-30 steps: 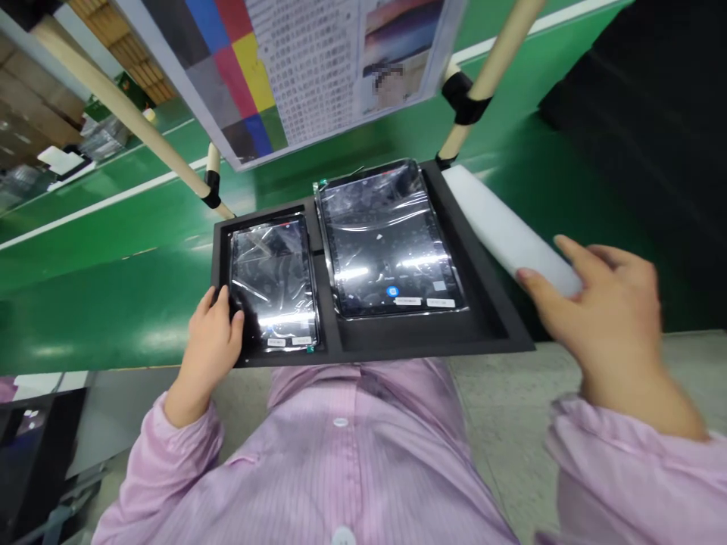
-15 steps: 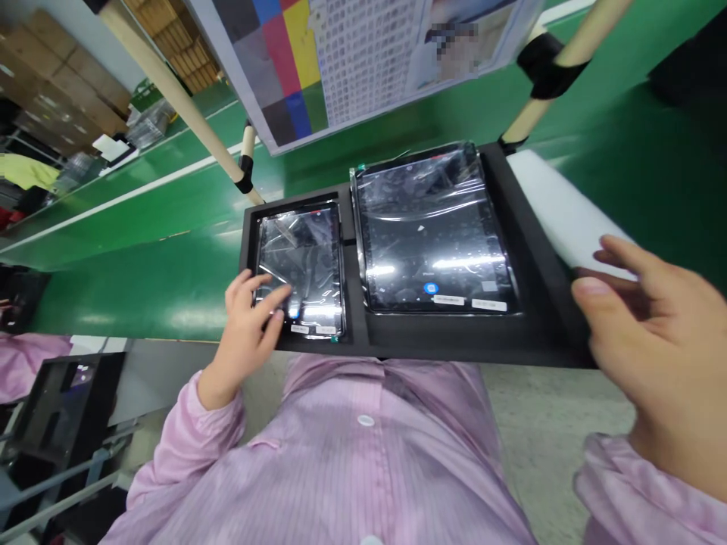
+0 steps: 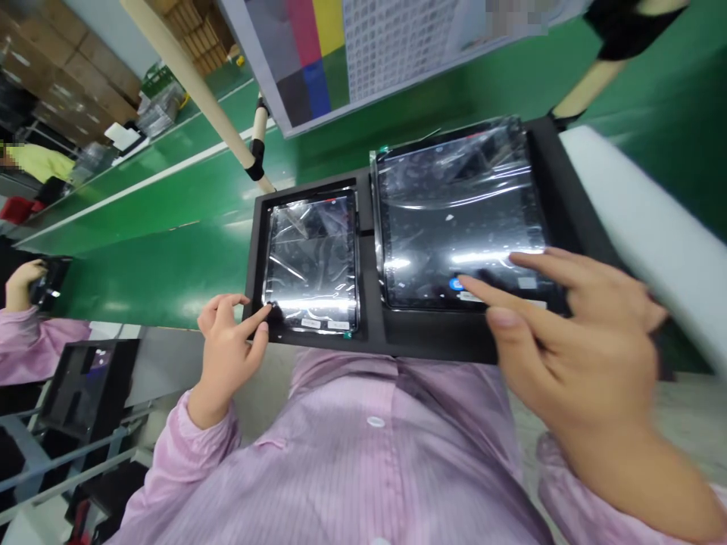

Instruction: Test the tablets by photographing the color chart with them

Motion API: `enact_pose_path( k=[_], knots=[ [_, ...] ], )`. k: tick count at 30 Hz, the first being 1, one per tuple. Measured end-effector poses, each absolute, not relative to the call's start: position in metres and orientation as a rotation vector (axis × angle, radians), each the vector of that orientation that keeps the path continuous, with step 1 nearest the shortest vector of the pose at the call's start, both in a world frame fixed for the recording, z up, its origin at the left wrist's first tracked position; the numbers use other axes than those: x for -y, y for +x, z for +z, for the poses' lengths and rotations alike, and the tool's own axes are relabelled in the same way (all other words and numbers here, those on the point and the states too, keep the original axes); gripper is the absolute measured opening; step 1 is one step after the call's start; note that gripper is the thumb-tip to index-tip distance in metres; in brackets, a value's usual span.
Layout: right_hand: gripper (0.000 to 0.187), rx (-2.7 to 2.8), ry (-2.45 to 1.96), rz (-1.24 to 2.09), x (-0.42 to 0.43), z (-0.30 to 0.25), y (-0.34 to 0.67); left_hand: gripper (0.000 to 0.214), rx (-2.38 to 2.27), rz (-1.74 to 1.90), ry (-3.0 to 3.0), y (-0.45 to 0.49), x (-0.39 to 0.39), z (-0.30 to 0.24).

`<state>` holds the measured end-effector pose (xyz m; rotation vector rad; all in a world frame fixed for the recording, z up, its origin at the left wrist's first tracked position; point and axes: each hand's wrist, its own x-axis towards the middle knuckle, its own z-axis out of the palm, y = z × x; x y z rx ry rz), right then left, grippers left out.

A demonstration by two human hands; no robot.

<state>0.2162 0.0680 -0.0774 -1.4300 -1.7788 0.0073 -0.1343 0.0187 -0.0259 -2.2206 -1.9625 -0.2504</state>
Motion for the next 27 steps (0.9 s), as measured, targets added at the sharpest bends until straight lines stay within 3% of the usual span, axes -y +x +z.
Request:
enact_pose_path(
  k=[15, 19, 22, 24, 27],
  knots=[
    [0.036, 2.148, -1.437, -0.088, -0.071, -0.065, 0.187, 0.041, 2.06, -0.619, -2.174, -0.134, -0.059, -0.045],
    [0.039, 1.883, -1.451, -0.138, -0.075, -0.063, 0.215, 0.05, 2.175, -0.717, -2.151, -0.132, -0.064, -0.054],
    [0.048, 1.604, -1.702, -0.206, -0.078, -0.07, 0.256, 0.059, 2.344, -0.871, -2.046, -0.144, -0.067, -0.061],
    [0.061, 1.504, -1.909, -0.085, -0.078, -0.076, 0.28, 0.068, 2.552, -0.988, -1.969, -0.156, -0.068, -0.067],
    [0.07, 1.422, -2.231, 0.355, -0.075, -0.079, 0.295, 0.068, 2.851, -1.114, -1.929, -0.173, -0.067, -0.075]
  ],
)
